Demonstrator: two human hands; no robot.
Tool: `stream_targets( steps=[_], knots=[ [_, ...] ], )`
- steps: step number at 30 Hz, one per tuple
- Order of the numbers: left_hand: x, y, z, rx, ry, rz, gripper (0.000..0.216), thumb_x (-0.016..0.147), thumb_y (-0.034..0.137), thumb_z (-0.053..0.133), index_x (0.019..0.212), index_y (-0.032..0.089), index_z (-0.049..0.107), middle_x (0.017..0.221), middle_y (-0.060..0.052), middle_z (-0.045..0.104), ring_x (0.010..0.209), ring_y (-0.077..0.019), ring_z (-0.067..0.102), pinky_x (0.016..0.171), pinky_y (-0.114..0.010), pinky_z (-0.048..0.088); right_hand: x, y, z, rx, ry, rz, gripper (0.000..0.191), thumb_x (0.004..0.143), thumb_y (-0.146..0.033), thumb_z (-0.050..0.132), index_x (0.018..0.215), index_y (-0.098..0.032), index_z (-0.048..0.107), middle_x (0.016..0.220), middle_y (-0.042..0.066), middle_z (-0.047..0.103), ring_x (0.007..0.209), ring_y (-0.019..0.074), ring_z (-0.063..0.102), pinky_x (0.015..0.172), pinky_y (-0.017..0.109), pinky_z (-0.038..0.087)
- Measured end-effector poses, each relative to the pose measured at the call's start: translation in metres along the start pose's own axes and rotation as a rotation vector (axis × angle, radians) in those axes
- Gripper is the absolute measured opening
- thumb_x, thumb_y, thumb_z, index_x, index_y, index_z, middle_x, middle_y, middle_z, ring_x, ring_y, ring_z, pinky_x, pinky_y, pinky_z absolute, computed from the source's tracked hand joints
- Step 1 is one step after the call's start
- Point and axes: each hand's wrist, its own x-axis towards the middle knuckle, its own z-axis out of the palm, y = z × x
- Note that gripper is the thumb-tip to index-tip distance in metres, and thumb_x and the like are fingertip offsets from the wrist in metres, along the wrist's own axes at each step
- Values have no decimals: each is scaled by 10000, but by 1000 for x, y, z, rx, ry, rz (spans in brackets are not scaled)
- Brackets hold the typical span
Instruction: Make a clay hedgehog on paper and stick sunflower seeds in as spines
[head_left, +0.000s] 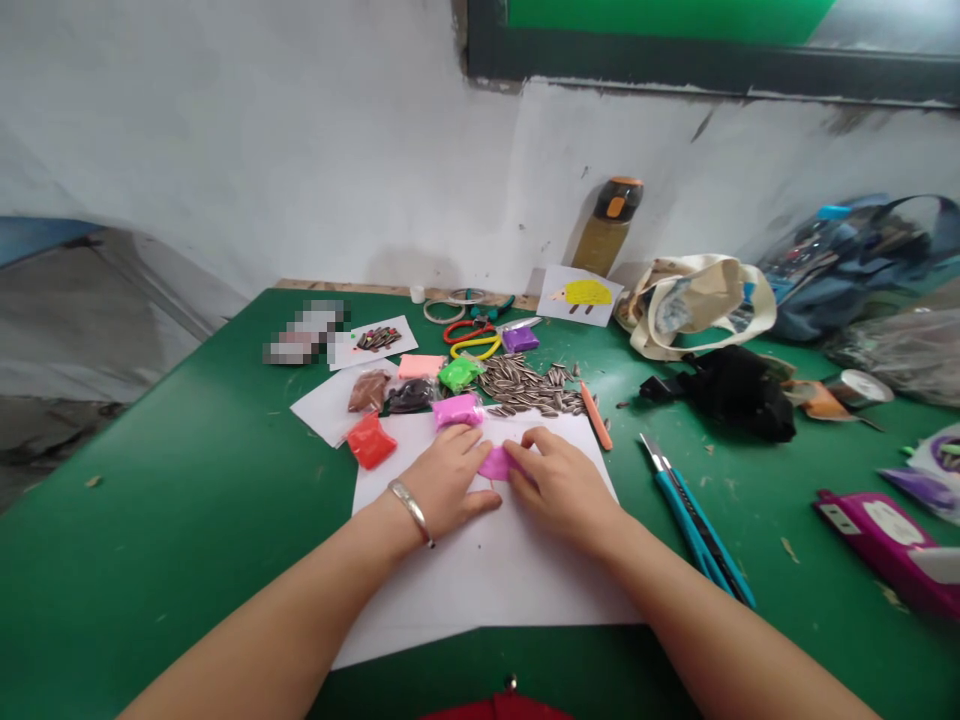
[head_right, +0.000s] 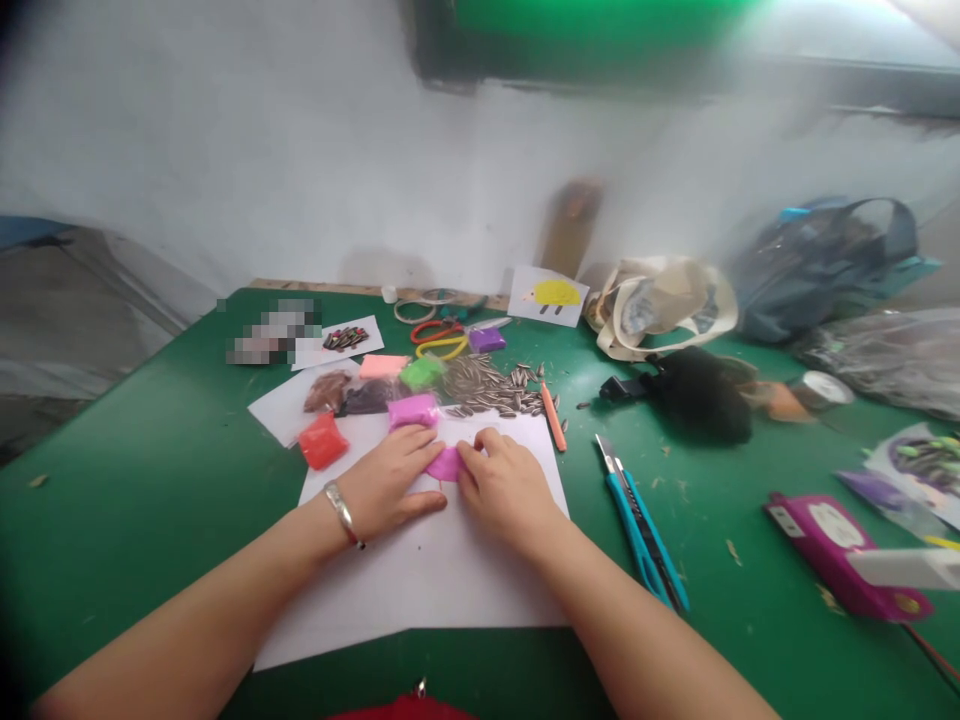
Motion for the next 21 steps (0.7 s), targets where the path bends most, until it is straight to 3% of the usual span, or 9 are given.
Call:
stream_targets(
  steps=[5,11,15,21],
  knots=[
    [0,0,0,5,-2,-2,451,730,407,696,1047,106,588,1130,-163,581,1116,-319,495,993,-476,412,-1,1,-1,-1,-15,-17,317,946,-319,376,1113,-211,623,1043,82,557,867,178,538,809,300,378],
    [-1,-2,4,5,25,26,478,756,420,669,1117,124,566,1145,-154,578,1128,-316,494,999,-484,409,2,-2,-2,17,-9,12,391,926,-400,430,1257,-226,543,1038,89,551,889,196,544,786,306,386],
    [-1,-3,4,-7,23,25,472,780,435,644,1099,94,576,1151,-180,572,1134,-323,485,1006,-489,402,3,-4,-2,-8,-33,-7,349,925,-429,428,1175,-260,604,1037,87,545,884,199,539,782,314,382],
    [-1,-2,4,-8,21,24,456,768,430,656,1085,110,585,1151,-164,572,1120,-316,490,1005,-484,405,1,-1,-1,-11,-53,-20,374,919,-444,433,1207,-265,591,1071,96,538,885,203,535,797,324,381]
  ],
)
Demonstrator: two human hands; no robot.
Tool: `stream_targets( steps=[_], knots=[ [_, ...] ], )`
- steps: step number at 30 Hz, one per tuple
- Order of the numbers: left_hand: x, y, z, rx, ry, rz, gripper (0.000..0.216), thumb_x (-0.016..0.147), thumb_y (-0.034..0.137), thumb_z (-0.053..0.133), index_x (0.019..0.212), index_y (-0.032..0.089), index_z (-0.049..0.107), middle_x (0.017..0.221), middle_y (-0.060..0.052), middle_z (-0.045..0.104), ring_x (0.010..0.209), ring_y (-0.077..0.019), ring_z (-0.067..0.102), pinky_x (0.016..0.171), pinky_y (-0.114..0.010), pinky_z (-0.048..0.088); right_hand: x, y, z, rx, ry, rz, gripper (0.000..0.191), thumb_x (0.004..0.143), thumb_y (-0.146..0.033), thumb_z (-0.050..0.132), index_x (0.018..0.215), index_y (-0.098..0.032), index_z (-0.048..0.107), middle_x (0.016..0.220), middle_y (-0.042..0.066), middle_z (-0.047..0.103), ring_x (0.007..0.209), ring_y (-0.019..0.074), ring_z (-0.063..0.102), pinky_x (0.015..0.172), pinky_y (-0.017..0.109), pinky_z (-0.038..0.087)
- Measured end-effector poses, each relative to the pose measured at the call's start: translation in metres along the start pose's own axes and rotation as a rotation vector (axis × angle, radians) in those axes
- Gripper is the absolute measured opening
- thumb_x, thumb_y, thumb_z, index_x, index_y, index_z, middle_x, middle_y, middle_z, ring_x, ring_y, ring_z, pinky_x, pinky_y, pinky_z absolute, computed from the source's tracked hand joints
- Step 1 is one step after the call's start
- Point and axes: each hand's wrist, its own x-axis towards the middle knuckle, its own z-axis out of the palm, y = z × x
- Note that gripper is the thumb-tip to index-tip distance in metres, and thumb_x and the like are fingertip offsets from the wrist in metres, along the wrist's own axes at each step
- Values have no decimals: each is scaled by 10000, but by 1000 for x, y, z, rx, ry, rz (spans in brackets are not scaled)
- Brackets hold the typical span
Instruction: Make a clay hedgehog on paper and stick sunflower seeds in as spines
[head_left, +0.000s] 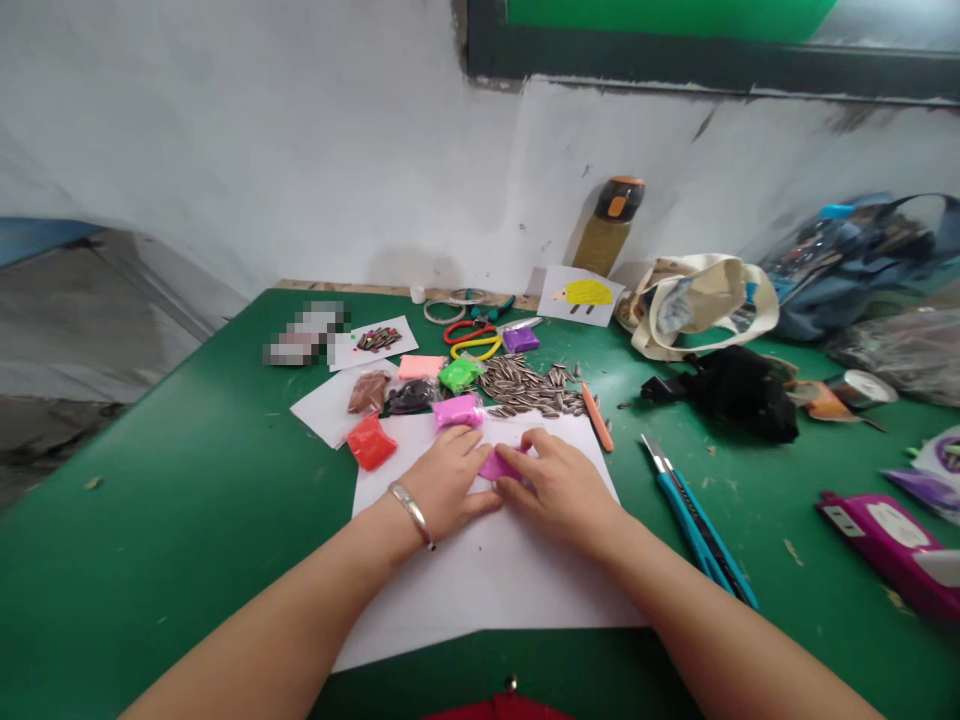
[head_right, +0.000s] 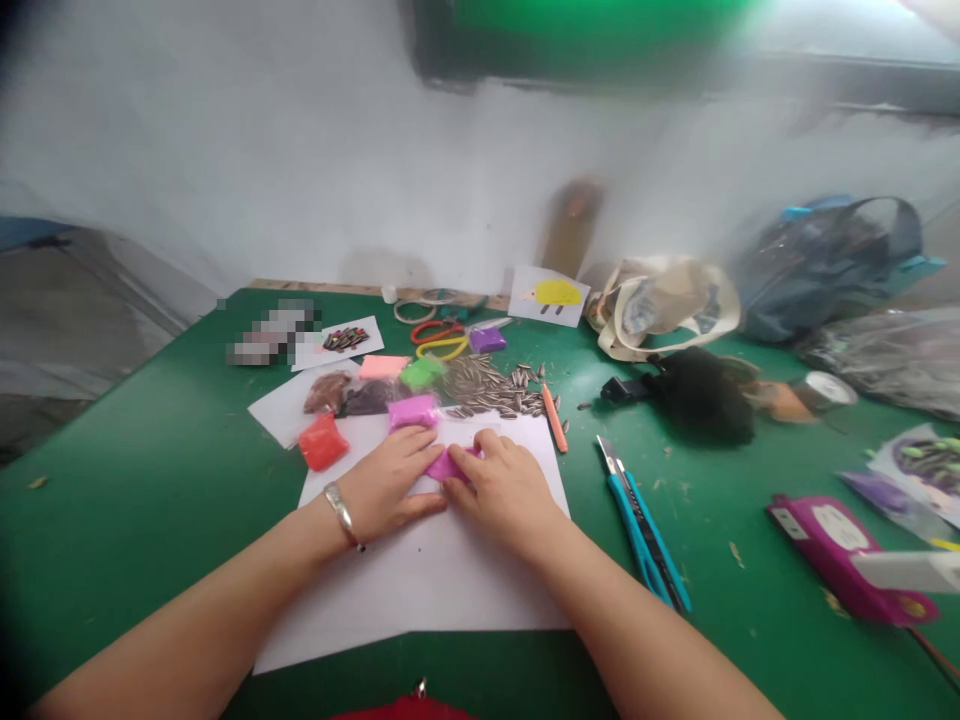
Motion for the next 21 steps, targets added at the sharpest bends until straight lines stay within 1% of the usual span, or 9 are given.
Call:
stream_targets(
  steps=[5,9,13,18,21],
  knots=[
    [1,-1,0,2,12,15,452,771,454,645,1071,122,590,1102,-146,601,1107,-314,512,1000,-489,413,4,-4,-1,-26,12,15,473,913,-477,426,1340,-276,469,1025,95,544,871,213,535,762,322,383],
    [1,-4,-2,15,-15,-8,493,783,470,633,1111,106,585,1174,-164,596,1141,-319,514,1004,-483,417,5,-5,-3,-46,-25,22,405,913,-497,417,1238,-298,553,1023,87,541,861,212,532,751,321,378],
    [1,-8,-6,-1,-57,-16,483,798,455,623,1118,94,590,1191,-172,598,1160,-310,515,1008,-463,420,3,-1,-5,-3,-40,2,377,922,-483,406,1209,-306,573,1050,82,532,889,210,534,781,326,381],
    [2,-12,-9,-34,-73,-25,404,801,407,628,1080,115,612,1150,-146,623,1150,-297,523,1001,-455,425,5,1,-4,48,-22,9,436,923,-479,404,1288,-269,517,1044,88,531,902,208,540,785,323,387],
    [2,-12,-10,-57,-81,-34,387,800,400,630,1074,127,615,1128,-131,628,1127,-280,535,999,-435,428,6,-3,-3,7,-24,31,440,906,-488,433,1299,-303,500,1021,81,527,878,215,537,759,328,386]
  ],
)
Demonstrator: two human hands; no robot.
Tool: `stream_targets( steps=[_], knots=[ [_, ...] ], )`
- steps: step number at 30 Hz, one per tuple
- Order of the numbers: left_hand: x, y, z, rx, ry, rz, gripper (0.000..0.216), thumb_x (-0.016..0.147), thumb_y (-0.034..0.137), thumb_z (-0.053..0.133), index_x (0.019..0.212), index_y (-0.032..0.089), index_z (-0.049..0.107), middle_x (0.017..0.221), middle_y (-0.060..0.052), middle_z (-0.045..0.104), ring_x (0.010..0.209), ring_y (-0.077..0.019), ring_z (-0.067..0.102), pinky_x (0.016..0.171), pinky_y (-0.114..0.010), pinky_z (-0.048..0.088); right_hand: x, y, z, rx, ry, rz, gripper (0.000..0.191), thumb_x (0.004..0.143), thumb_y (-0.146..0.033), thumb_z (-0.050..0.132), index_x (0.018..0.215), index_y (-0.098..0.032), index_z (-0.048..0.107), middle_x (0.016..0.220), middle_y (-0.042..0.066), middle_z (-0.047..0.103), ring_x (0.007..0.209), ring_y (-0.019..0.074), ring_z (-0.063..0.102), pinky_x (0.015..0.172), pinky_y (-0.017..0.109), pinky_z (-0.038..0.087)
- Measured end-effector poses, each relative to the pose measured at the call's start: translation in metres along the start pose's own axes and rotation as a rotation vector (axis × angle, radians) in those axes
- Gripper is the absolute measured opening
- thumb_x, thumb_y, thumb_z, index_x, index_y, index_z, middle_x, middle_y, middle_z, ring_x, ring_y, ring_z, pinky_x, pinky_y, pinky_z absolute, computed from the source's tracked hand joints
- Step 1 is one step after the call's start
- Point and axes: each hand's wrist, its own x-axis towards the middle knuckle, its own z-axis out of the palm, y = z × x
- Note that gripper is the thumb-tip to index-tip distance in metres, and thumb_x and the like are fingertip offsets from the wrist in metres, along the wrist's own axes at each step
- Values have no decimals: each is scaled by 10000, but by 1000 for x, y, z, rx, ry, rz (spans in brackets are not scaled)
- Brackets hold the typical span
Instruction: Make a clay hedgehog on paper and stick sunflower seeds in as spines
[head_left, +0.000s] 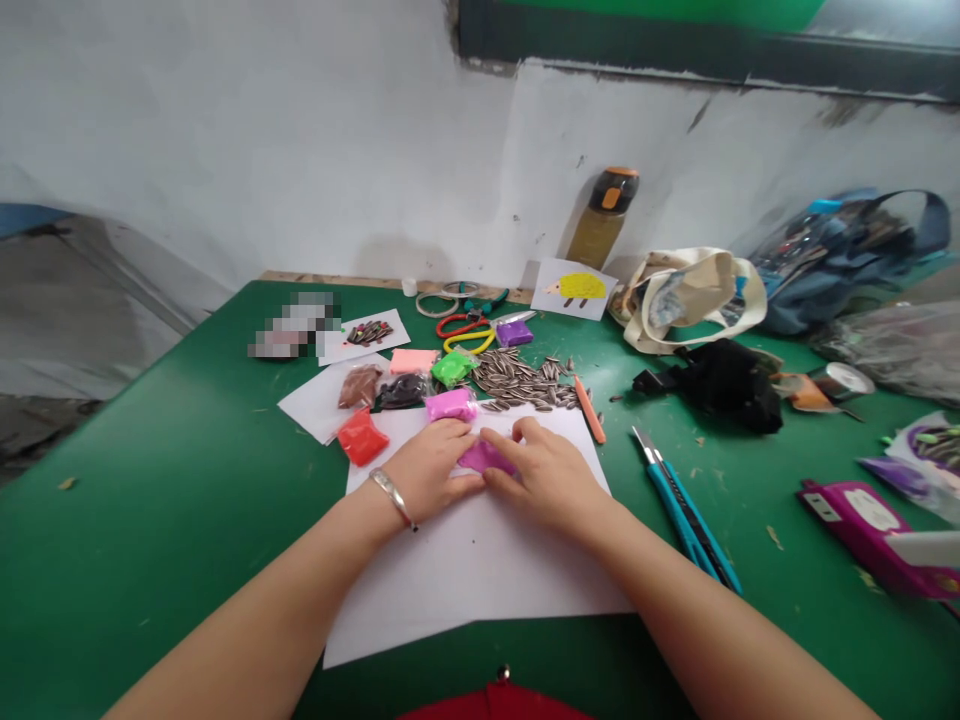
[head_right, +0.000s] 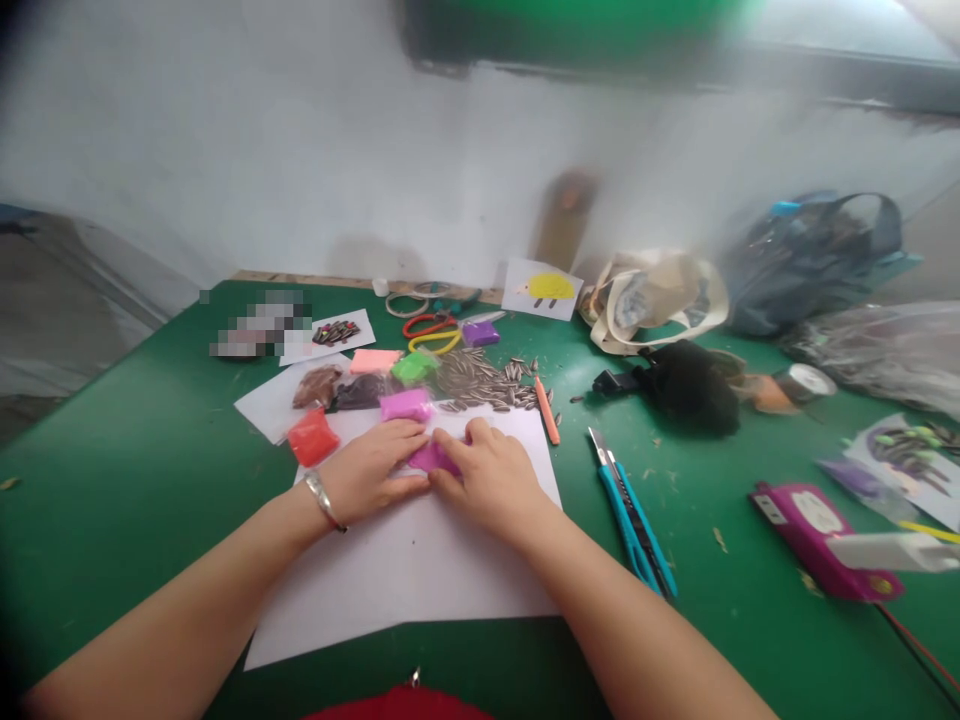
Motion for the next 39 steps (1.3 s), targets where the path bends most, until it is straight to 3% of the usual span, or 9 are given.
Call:
stream_targets(
  steps=[8,14,18,24,31,39],
  knots=[
    [0,0,-1,-14,-11,9,405,821,457,601,1047,121,623,1111,-134,627,1149,-282,516,1010,-428,411,-3,-2,-4,-22,-44,-20,398,885,-530,457,1234,-362,548,1038,77,521,882,225,530,766,349,395],
    [-2,0,0,12,-3,3,435,820,454,597,1096,119,606,1149,-142,605,1150,-293,507,1005,-442,407,-8,10,-4,106,11,-31,533,896,-474,462,1381,-255,428,1123,108,509,947,217,546,832,345,420],
    [-2,6,0,-4,0,10,449,824,478,587,1109,132,599,1121,-130,588,1119,-286,507,991,-441,415,-13,10,-4,59,-14,-76,467,896,-482,461,1318,-285,504,1149,104,509,975,232,533,862,372,409],
    [-3,10,2,22,6,26,458,813,450,600,1162,155,572,1157,-134,546,1140,-302,470,999,-479,397,-10,-2,-4,-51,-30,-9,452,905,-499,425,1293,-287,520,1119,108,532,922,242,532,815,382,405],
    [-3,9,3,18,9,27,426,805,449,604,1114,155,592,1169,-140,547,1141,-308,470,1000,-490,397,-12,7,-5,50,-21,-50,481,921,-484,402,1350,-278,470,1130,104,534,934,226,545,824,366,408],
    [-3,12,6,54,-10,2,518,802,458,606,1189,115,568,1235,-181,517,1208,-344,420,1032,-522,360,-12,9,-7,65,-28,-31,427,912,-468,431,1271,-270,548,1116,99,538,907,222,563,809,363,420]
  ],
)
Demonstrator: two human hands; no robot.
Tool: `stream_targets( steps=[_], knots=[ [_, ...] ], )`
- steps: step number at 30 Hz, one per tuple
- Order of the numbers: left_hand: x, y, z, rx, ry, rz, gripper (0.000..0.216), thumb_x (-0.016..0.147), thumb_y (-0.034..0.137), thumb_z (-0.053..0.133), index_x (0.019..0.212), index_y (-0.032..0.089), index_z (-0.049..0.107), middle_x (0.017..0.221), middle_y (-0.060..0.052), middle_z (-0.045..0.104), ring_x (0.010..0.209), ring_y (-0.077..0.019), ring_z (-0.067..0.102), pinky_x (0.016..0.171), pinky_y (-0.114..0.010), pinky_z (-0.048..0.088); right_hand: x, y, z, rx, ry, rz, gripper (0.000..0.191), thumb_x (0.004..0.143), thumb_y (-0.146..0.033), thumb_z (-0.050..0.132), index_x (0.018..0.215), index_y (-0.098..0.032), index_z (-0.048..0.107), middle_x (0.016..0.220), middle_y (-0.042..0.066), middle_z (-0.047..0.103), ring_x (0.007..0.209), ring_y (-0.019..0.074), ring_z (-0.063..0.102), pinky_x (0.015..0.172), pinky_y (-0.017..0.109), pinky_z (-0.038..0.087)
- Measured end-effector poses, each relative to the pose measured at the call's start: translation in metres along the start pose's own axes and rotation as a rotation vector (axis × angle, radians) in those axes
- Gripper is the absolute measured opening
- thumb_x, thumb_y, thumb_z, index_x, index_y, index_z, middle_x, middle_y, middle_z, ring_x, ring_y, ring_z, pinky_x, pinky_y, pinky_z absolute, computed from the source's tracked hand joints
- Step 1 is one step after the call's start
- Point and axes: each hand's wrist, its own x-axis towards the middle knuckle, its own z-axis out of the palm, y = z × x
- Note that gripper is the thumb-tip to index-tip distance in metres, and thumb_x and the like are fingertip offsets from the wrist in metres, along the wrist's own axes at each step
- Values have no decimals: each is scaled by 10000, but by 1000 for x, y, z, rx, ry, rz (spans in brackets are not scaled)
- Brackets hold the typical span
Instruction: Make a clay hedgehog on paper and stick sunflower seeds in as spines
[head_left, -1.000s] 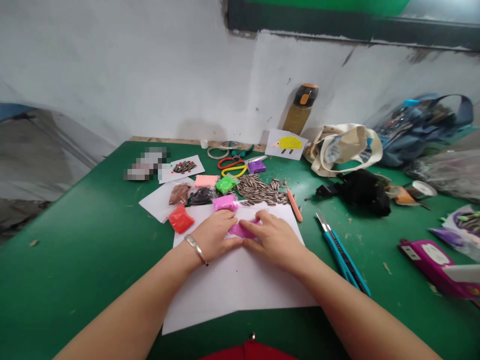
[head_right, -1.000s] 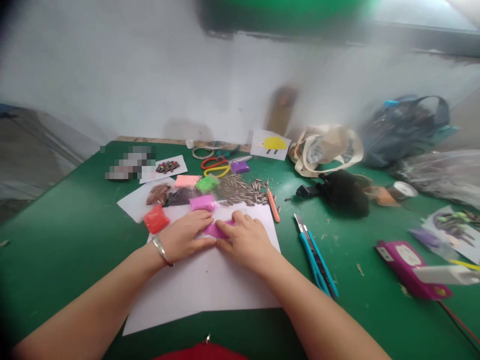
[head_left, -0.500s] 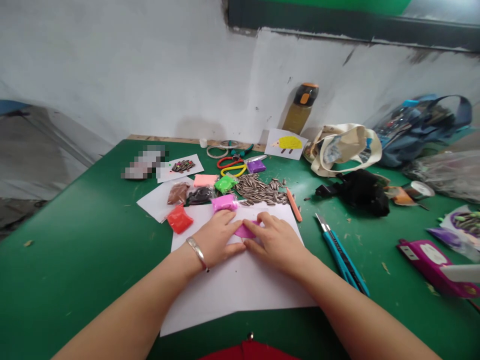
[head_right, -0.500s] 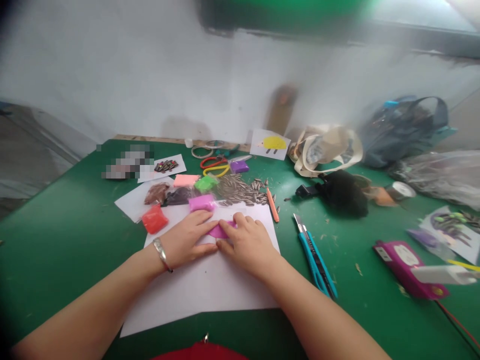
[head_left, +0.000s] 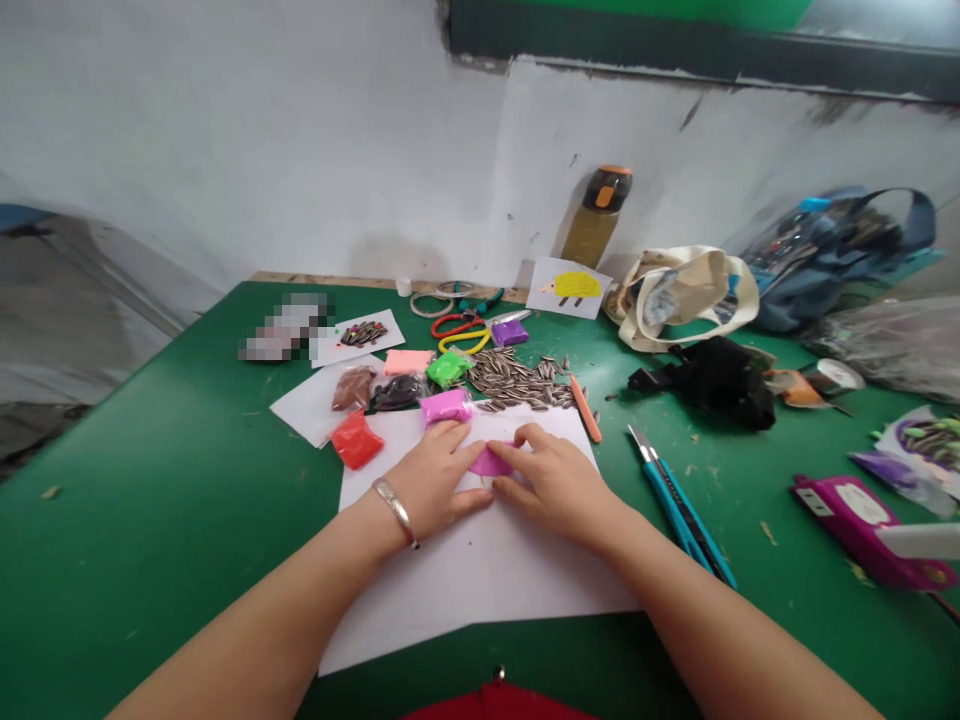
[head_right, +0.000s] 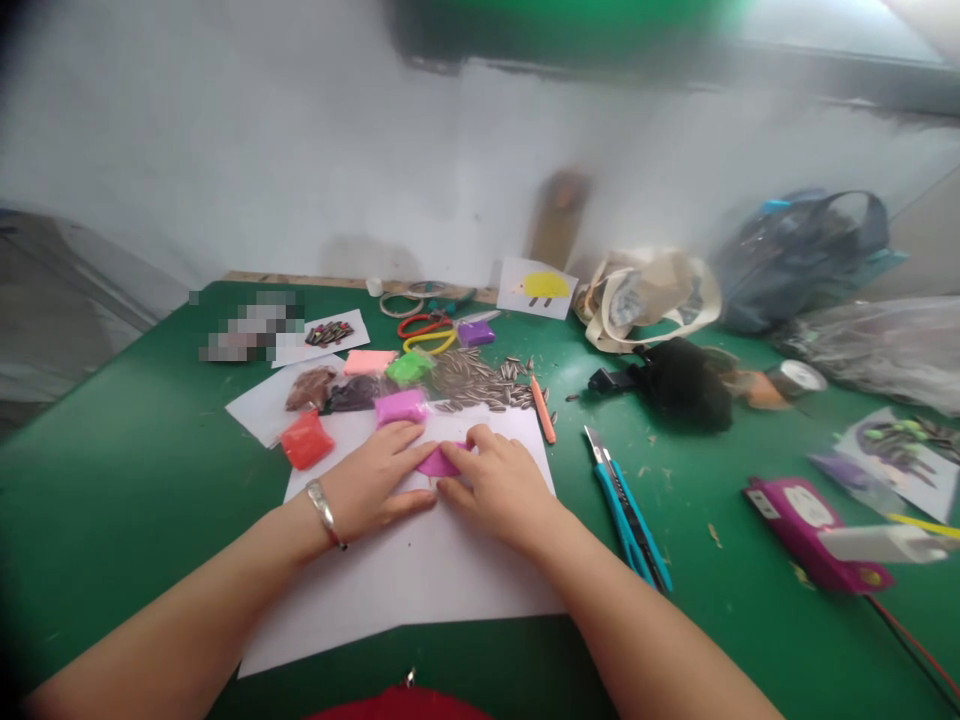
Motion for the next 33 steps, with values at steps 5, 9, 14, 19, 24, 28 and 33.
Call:
stream_targets(
  steps=[5,9,14,19,24,28,33],
  knots=[
    [0,-1,2,39,-11,-13,552,797,486,602,1203,115,565,1277,-188,493,1223,-343,411,1034,-505,363,-5,12,-3,89,26,30,433,923,-443,423,1286,-233,532,1156,102,528,919,199,571,815,333,432],
    [0,0,4,19,26,-10,538,778,488,622,1192,149,572,1278,-172,504,1214,-345,421,1023,-521,369,-4,8,-4,-11,-4,21,372,912,-427,448,1196,-236,594,1108,99,546,908,212,570,821,352,423],
    [1,-2,0,-7,14,-13,508,799,459,604,1185,129,577,1257,-181,525,1206,-343,438,1018,-512,376,-3,8,-3,33,4,28,383,918,-424,443,1236,-252,569,1133,93,548,922,207,578,821,343,427],
    [1,-7,-6,-28,7,8,404,839,386,563,1165,148,573,1207,-144,578,1169,-294,495,1000,-464,410,-5,11,-4,34,11,-6,373,908,-392,466,1246,-267,565,1127,82,557,869,199,580,784,340,431],
    [3,-7,-10,-31,-2,-2,348,828,333,580,1109,129,598,1164,-141,597,1149,-286,510,991,-432,419,-5,15,0,107,40,17,361,903,-339,479,1248,-260,556,1123,72,558,862,177,582,758,306,437],
    [5,-10,-12,-58,7,0,241,859,313,528,1005,147,622,1046,-110,646,1066,-255,555,951,-397,444,-2,18,3,162,58,44,356,889,-344,513,1229,-251,561,1081,56,565,887,167,574,752,281,430],
    [6,-14,-12,-53,33,8,229,880,337,483,923,171,634,986,-85,657,1016,-235,573,919,-381,459,6,15,3,106,19,84,280,850,-396,572,1087,-254,618,1030,38,563,895,170,565,742,277,404]
  ],
)
